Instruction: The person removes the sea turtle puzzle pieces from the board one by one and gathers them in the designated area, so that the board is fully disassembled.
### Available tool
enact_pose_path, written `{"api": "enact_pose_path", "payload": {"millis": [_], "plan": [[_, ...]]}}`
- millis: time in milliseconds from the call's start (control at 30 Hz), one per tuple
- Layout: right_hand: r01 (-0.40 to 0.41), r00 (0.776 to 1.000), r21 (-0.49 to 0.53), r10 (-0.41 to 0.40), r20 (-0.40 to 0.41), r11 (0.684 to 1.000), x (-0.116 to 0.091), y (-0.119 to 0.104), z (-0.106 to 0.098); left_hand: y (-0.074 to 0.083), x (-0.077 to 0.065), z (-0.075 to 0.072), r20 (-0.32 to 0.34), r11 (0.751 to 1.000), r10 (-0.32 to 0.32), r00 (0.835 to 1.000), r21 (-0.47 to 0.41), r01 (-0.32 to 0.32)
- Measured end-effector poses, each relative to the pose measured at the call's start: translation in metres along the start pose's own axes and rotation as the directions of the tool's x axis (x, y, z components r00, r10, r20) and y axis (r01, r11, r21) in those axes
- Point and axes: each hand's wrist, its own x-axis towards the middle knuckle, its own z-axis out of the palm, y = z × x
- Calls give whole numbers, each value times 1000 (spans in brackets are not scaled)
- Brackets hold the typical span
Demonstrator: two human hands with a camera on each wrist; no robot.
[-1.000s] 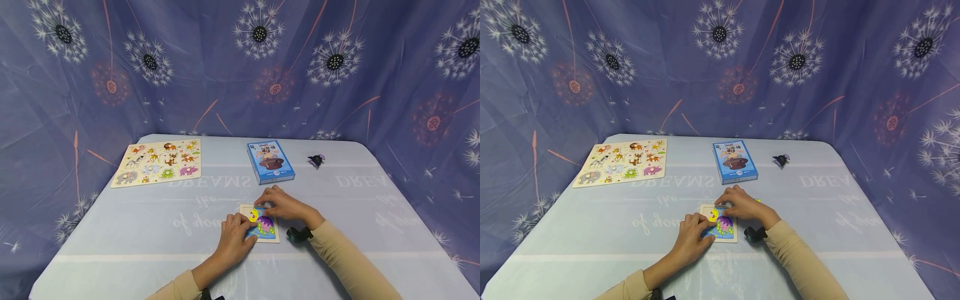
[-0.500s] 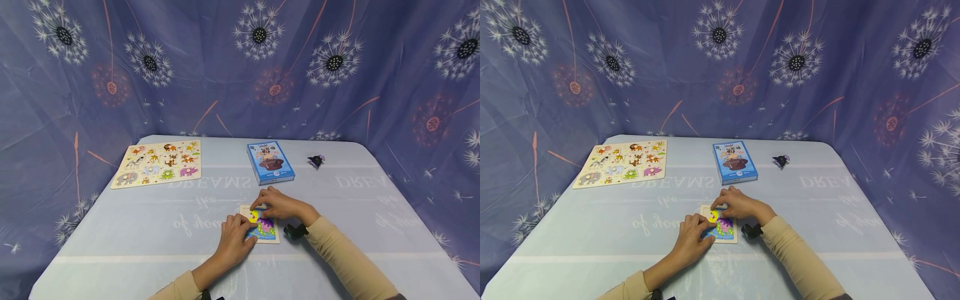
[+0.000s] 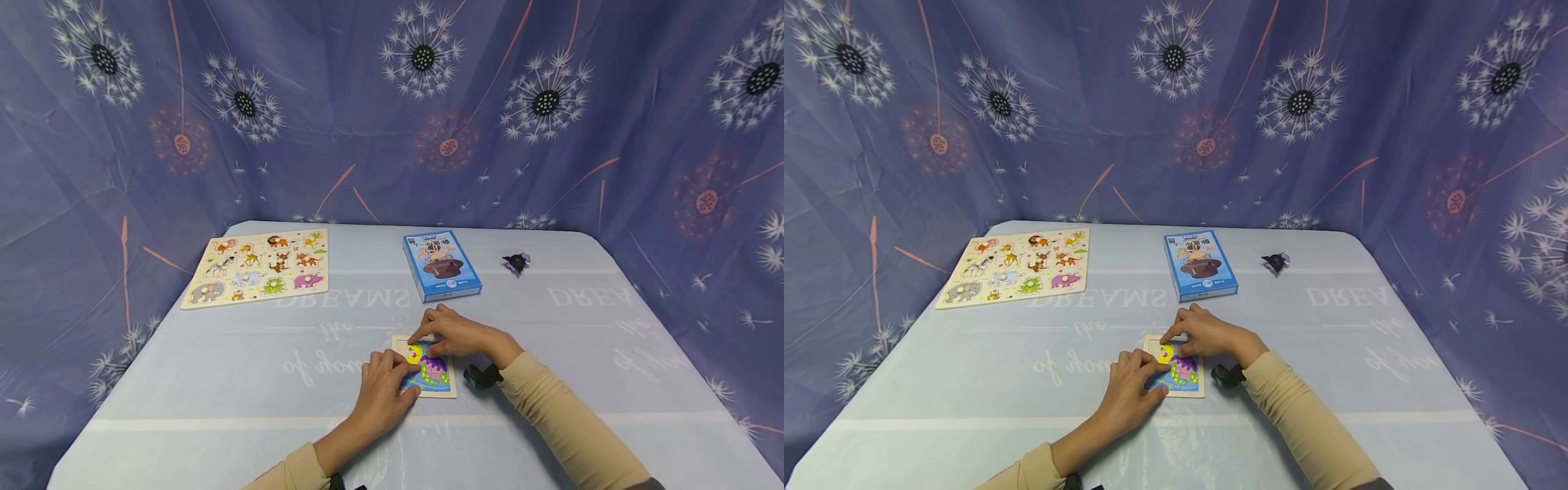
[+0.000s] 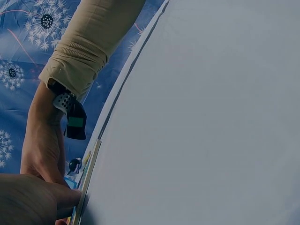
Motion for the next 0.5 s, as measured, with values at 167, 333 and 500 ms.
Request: {"api": "enact_pose_path", "payload": {"millis": [167, 333, 500], "plan": [[0, 1000, 2, 0, 1, 1000, -1, -1, 0, 0, -1, 0, -8, 1000, 4, 1000, 8, -4], [0, 1000, -3, 0, 4, 1000, -1, 0, 0, 0, -1, 0, -10, 1000, 4, 1000, 9, -4], [10, 1000, -15, -10, 4, 1000, 0, 0, 0, 0, 0, 1, -13, 1000, 5, 1000, 11, -5]]}}
